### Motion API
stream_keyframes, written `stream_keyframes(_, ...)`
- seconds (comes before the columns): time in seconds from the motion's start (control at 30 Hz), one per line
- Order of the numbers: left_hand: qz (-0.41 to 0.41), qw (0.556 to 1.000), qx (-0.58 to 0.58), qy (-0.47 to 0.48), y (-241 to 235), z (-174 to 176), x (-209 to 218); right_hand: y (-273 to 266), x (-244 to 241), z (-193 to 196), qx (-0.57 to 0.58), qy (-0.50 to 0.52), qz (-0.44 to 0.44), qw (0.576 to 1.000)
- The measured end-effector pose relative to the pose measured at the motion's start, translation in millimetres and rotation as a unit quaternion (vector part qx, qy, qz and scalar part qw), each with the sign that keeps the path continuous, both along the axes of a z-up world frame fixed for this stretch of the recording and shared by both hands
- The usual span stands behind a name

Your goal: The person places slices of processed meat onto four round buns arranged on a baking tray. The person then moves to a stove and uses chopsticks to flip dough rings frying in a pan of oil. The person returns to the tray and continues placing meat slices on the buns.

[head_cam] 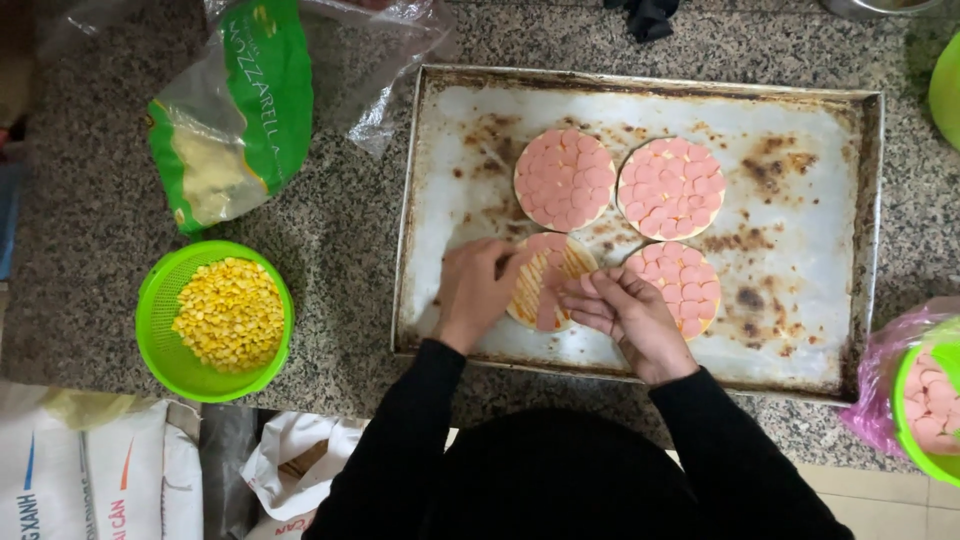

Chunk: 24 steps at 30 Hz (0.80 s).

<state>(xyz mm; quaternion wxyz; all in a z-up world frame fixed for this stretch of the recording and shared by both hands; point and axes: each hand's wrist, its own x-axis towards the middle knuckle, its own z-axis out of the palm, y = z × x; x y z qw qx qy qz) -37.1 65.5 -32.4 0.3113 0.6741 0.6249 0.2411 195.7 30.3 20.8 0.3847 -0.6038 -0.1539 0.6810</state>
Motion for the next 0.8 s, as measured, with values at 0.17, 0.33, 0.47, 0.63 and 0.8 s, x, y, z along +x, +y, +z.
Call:
stream_keyframes(0.17, 0.001, 0.998, 0.015, 0.064, 4.1, 0.3, 6.2, -1.4, 6.6, -6.3, 0.006, -0.008, 0.008, 1.000)
stream_keyframes(0.33, 0.015, 0.996, 0.002, 0.085, 6.1, -3.6, 5.4, -1.7, 10.3, -14.4, 0.000, 0.003, 0.009, 1.000)
stream_keyframes(0.47, 0.018, 0.994, 0.013, 0.109, 5.9, -24.9, 6.5, -1.7, 7.6, -9.6, -0.004, 0.000, 0.018, 1.000)
stream_keyframes(0.63, 0.022, 0.994, 0.003, 0.106, 5.7, -7.3, 8.9, -2.3, 7.1, -10.0, -0.001, -0.005, 0.026, 1.000)
stream_keyframes(0.8, 0.020, 0.994, 0.004, 0.111, 5.1, -3.7, 8.5, -4.0, 5.2, -8.0, 0.001, -0.002, 0.024, 1.000)
